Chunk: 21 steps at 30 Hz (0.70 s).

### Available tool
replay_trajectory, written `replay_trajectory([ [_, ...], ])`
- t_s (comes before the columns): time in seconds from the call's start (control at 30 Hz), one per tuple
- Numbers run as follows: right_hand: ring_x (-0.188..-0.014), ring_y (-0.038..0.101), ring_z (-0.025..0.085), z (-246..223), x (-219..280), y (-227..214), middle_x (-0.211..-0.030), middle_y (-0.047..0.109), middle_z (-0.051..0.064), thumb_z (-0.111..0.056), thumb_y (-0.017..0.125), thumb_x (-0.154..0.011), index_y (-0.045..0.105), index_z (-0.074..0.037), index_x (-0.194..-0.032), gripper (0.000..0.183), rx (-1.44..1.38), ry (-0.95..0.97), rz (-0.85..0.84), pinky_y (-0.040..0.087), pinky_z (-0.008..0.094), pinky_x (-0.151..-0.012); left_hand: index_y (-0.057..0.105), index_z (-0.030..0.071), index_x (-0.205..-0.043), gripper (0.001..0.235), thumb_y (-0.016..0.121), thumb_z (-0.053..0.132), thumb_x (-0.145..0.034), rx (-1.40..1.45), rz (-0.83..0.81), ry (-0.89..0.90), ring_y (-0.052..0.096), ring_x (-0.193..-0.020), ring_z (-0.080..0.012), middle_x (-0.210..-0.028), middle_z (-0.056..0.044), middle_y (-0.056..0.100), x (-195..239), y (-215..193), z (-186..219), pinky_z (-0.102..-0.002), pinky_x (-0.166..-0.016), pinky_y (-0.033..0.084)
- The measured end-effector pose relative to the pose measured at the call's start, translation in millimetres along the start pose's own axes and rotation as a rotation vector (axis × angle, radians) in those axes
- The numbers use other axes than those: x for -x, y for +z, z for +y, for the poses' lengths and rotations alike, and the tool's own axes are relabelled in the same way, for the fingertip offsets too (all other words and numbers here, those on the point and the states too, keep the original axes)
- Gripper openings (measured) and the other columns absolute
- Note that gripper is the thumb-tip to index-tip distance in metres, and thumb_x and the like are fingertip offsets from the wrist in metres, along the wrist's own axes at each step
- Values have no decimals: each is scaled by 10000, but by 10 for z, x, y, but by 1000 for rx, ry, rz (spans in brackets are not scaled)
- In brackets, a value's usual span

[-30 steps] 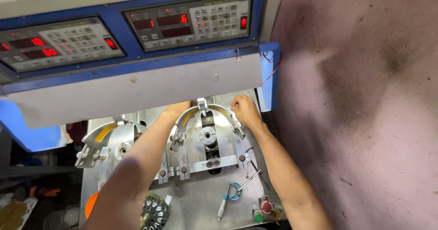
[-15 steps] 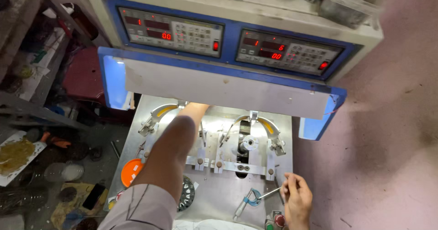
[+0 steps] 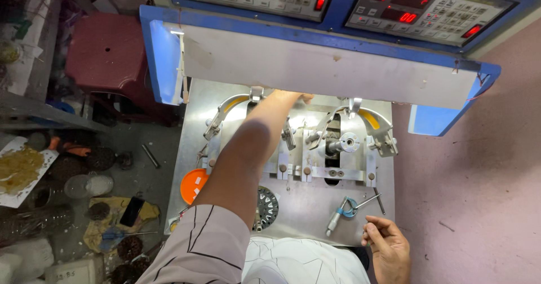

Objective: The person places a motor stator onto a winding machine, threads wire through its core using a small tool, and then manually rotates and positions the stator during the machine-aided winding process.

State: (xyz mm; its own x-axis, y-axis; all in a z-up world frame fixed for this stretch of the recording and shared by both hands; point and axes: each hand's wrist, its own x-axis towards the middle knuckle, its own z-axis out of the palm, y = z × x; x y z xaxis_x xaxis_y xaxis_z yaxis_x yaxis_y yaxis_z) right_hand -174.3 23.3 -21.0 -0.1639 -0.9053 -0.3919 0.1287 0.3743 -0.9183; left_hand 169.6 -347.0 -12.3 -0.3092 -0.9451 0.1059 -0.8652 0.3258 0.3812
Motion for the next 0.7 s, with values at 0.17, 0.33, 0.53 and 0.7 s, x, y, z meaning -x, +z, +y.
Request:
replay_trajectory([
  [0.17,-776,620,172,2,177,164,-924,658,133,-3,623,-958,675,63,-1135,196,-6,-10,19,520,337,-665,767,93,-1054,397,891,162,-683,-292,-733,268,716,-941,-290,-984,-118,748,90,291,228,-440,-837,559],
  [0.33,-767,632,184,-36,383,298,-916,649,126,11,635,-942,682,68,-1109,183,-50,-66,101,529,349,-662,777,92,-1034,386,901,174,-678,-304,-891,378,730,-910,-277,-946,-109,762,115,349,446,-436,-818,569],
  [0.53,-741,632,181,-165,589,349,-869,663,126,-8,631,-924,712,40,-1128,225,-180,-64,158,537,343,-657,780,-3,-825,187,660,7,-682,-159,-884,187,755,-727,-276,-782,-174,756,95,247,557,-415,-676,602],
  [0.7,-698,657,165,-248,430,288,-876,716,154,1,698,-888,707,102,-1059,198,-136,-154,42,542,311,-611,735,23,-828,170,686,167,-750,131,-456,225,652,-617,-238,-677,-164,706,13,77,438,-426,-597,520],
])
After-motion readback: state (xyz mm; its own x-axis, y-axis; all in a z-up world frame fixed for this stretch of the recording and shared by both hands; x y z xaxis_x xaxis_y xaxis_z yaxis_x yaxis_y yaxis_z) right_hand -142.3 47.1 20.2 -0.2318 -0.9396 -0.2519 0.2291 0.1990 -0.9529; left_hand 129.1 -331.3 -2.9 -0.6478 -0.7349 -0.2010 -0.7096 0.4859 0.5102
